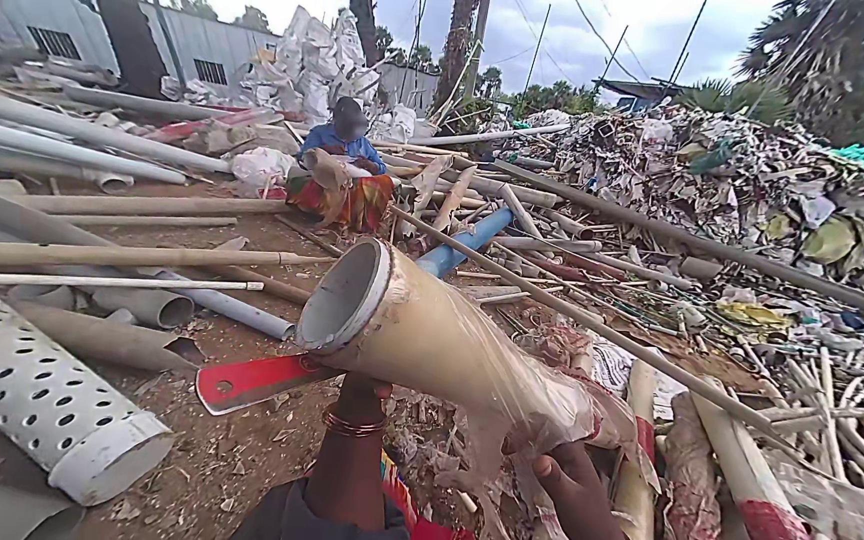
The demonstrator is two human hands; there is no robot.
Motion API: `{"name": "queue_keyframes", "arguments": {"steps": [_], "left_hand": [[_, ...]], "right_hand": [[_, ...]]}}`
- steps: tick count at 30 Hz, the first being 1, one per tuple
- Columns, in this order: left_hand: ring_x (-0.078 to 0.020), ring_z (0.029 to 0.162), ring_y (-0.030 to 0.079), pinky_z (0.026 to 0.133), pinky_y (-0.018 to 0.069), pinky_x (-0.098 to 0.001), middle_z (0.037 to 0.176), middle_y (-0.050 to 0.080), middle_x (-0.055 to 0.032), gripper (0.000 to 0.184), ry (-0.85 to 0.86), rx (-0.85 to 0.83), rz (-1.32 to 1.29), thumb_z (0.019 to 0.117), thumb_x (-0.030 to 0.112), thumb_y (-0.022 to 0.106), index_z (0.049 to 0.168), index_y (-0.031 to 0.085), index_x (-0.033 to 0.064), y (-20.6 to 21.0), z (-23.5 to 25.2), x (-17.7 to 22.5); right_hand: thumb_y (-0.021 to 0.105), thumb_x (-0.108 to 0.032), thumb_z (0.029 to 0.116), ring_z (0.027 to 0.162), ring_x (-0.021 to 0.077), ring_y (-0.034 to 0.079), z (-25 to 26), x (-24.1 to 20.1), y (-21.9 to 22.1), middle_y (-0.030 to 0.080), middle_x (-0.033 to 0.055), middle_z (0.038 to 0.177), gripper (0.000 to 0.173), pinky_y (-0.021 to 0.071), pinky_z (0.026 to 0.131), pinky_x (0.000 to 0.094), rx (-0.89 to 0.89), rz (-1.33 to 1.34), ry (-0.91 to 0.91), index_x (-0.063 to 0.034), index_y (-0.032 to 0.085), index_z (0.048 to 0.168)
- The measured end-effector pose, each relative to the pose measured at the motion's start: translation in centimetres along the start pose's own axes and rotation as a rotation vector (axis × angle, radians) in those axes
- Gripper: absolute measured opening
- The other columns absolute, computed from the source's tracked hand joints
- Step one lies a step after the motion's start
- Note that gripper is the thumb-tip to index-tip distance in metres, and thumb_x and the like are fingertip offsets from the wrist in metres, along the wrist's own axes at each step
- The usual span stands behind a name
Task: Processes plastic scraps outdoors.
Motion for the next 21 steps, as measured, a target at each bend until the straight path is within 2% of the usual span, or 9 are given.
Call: {"name": "queue_keyframes", "arguments": {"steps": [6, 9, 10, 12, 13, 15, 17, 19, 21], "left_hand": [[0.0104, 0.106, 0.065, 0.095, 0.0507, -0.0115, 0.109, 0.076, 0.0168, 0.026, -0.015, -0.009, -0.045, 0.0896, 0.04, 0.073, 0.113, 0.078, 0.0292, 0.0, 0.2, 0.1], [0.0096, 0.109, 0.065, 0.097, 0.0501, -0.0126, 0.113, 0.076, 0.0165, 0.027, -0.006, -0.053, -0.057, 0.0906, 0.037, 0.073, 0.116, 0.077, 0.0286, -0.4, 0.1, -0.3], [0.0103, 0.111, 0.063, 0.098, 0.0493, -0.0124, 0.115, 0.075, 0.0178, 0.028, 0.0, -0.074, -0.04, 0.092, 0.039, 0.072, 0.119, 0.075, 0.0299, -0.5, 0.0, -0.4], [0.0101, 0.109, 0.064, 0.097, 0.0505, -0.0125, 0.113, 0.075, 0.0173, 0.028, -0.004, -0.043, -0.038, 0.0903, 0.039, 0.073, 0.117, 0.076, 0.0296, -0.4, 0.0, -0.3], [0.0097, 0.108, 0.065, 0.096, 0.0511, -0.0126, 0.111, 0.076, 0.0166, 0.028, -0.007, -0.023, -0.045, 0.0892, 0.038, 0.074, 0.116, 0.077, 0.029, -0.4, 0.0, -0.2], [0.0103, 0.11, 0.064, 0.097, 0.0501, -0.0126, 0.113, 0.075, 0.0174, 0.028, -0.002, -0.037, -0.036, 0.0901, 0.038, 0.074, 0.117, 0.076, 0.0294, -0.5, 0.0, -0.3], [0.0099, 0.113, 0.063, 0.099, 0.0494, -0.013, 0.116, 0.074, 0.0175, 0.03, 0.01, -0.077, -0.049, 0.0915, 0.038, 0.073, 0.12, 0.075, 0.0292, -0.6, 0.0, -0.5], [0.0084, 0.112, 0.064, 0.099, 0.0503, -0.0139, 0.115, 0.075, 0.0158, 0.029, 0.016, -0.075, -0.076, 0.0912, 0.037, 0.074, 0.119, 0.076, 0.0277, -0.5, 0.1, -0.5], [0.0078, 0.112, 0.064, 0.099, 0.0502, -0.0143, 0.116, 0.075, 0.0154, 0.029, 0.022, -0.078, -0.087, 0.0922, 0.036, 0.073, 0.12, 0.075, 0.0273, -0.6, -0.1, -0.5]], "right_hand": [[0.055, -0.065, 0.0927, 0.09, 0.001, 0.073, 0.7, 1.4, -0.6, 0.077, -0.015, 0.1, 0.044, 0.0597, 0.085, 0.0222, 0.044, 0.215, 0.057, -0.0313, 0.067, 0.119], [0.066, -0.067, 0.0852, 0.091, 0.0056, 0.073, 0.9, 1.7, -1.3, 0.076, -0.0099, 0.099, 0.062, 0.0619, 0.084, 0.0281, 0.207, 0.323, 0.181, -0.0164, 0.06, 0.12], [0.068, -0.067, 0.0834, 0.09, 0.007, 0.074, 1.2, 1.8, -1.5, 0.076, -0.0078, 0.1, 0.069, 0.0624, 0.083, 0.0289, 0.248, 0.366, 0.202, -0.0119, 0.055, 0.123], [0.067, -0.069, 0.0843, 0.1, 0.0089, 0.072, 2.0, 2.0, -2.3, 0.072, -0.0042, 0.113, 0.088, 0.0621, 0.087, 0.0296, 0.248, 0.386, 0.206, -0.0051, 0.041, 0.139], [0.066, -0.069, 0.0849, 0.103, 0.0097, 0.071, 2.4, 2.0, -3.0, 0.071, -0.0025, 0.119, 0.092, 0.0619, 0.087, 0.0294, 0.253, 0.358, 0.196, -0.0041, 0.04, 0.144], [0.059, -0.065, 0.0944, 0.102, 0.0062, 0.07, 3.1, 1.6, -4.3, 0.07, -0.0052, 0.117, 0.083, 0.0604, 0.086, 0.0253, 0.309, 0.223, 0.183, -0.004, 0.04, 0.147], [0.045, -0.042, 0.1058, 0.101, 0.0023, 0.067, 3.9, 0.4, -5.2, 0.068, -0.0079, 0.113, 0.055, 0.0577, 0.085, 0.021, 0.343, 0.07, 0.138, -0.0017, 0.043, 0.143], [0.045, -0.031, 0.1059, 0.105, 0.0014, 0.065, 4.8, -1.2, -5.5, 0.066, -0.0085, 0.116, 0.045, 0.0549, 0.088, 0.0198, 0.31, -0.04, 0.038, -0.0009, 0.047, 0.139], [0.05, -0.033, 0.1055, 0.113, 0.0016, 0.062, 5.7, -2.9, -5.0, 0.065, -0.0065, 0.123, 0.043, 0.0527, 0.095, 0.0207, 0.243, -0.12, -0.058, -0.0015, 0.054, 0.135]]}}
Point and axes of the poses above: each hand's wrist, its own z-axis towards the middle knuckle, its own y-axis out of the palm, x = y × z, the point moved 7 cm from there along z, towards the middle knuckle
